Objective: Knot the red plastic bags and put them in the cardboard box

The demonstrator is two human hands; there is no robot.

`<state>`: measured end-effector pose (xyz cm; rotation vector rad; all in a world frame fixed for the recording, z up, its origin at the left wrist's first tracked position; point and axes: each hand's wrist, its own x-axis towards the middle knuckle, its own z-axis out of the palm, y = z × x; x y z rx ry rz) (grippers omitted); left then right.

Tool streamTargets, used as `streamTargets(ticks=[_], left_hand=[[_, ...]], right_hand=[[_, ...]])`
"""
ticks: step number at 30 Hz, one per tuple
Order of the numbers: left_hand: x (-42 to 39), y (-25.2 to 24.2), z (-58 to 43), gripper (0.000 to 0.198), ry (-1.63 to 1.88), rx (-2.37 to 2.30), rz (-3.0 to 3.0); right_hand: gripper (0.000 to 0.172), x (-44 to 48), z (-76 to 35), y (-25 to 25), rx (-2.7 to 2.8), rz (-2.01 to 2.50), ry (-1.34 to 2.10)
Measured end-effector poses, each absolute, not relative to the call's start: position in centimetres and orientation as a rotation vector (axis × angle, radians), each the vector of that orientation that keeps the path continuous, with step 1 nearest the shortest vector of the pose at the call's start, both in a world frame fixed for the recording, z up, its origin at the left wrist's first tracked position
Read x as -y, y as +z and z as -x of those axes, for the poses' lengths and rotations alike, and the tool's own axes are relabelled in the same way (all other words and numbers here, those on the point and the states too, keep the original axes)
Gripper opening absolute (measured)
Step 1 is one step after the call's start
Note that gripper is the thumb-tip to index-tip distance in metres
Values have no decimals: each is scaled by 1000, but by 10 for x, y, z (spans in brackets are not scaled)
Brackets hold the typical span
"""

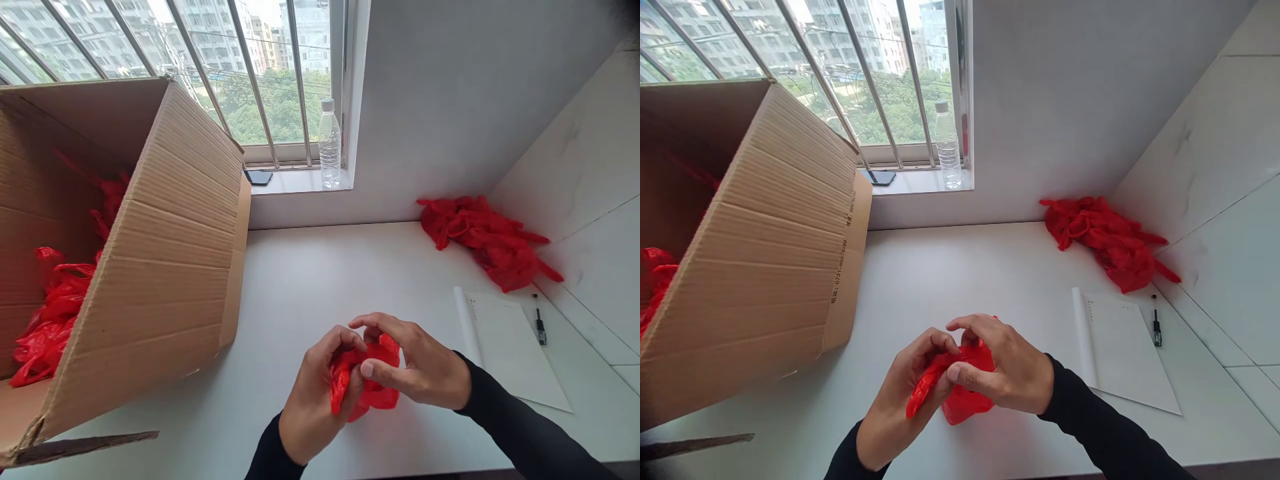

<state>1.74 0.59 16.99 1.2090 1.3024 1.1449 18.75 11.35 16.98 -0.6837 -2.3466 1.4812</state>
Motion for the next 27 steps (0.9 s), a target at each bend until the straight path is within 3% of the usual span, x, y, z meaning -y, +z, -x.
streamTargets(ticks=[2,5,10,14,22,27], left_hand=[[-5,159,-22,11,1183,-1553,-1468],[-7,142,-27,28,1324,-1758,-1793],[-6,128,-25,47,1433,-1765,-1914],[-3,124,-20,57,1242,-1698,-2064],[47,79,-7,57,812,-1999,-2224],[66,36,-9,54,1038,-2062,-2094]], right_hand=[[36,-114,-185,165,2288,728,1562],[34,-114,-182,156,2203,742,1681],[25,-119,-179,143,2190,638,1735],[19,-119,-181,147,2135,711,1594],[24,-118,-226,111,2025,1199,1346],[27,-114,-238,79,1832,1293,1375]])
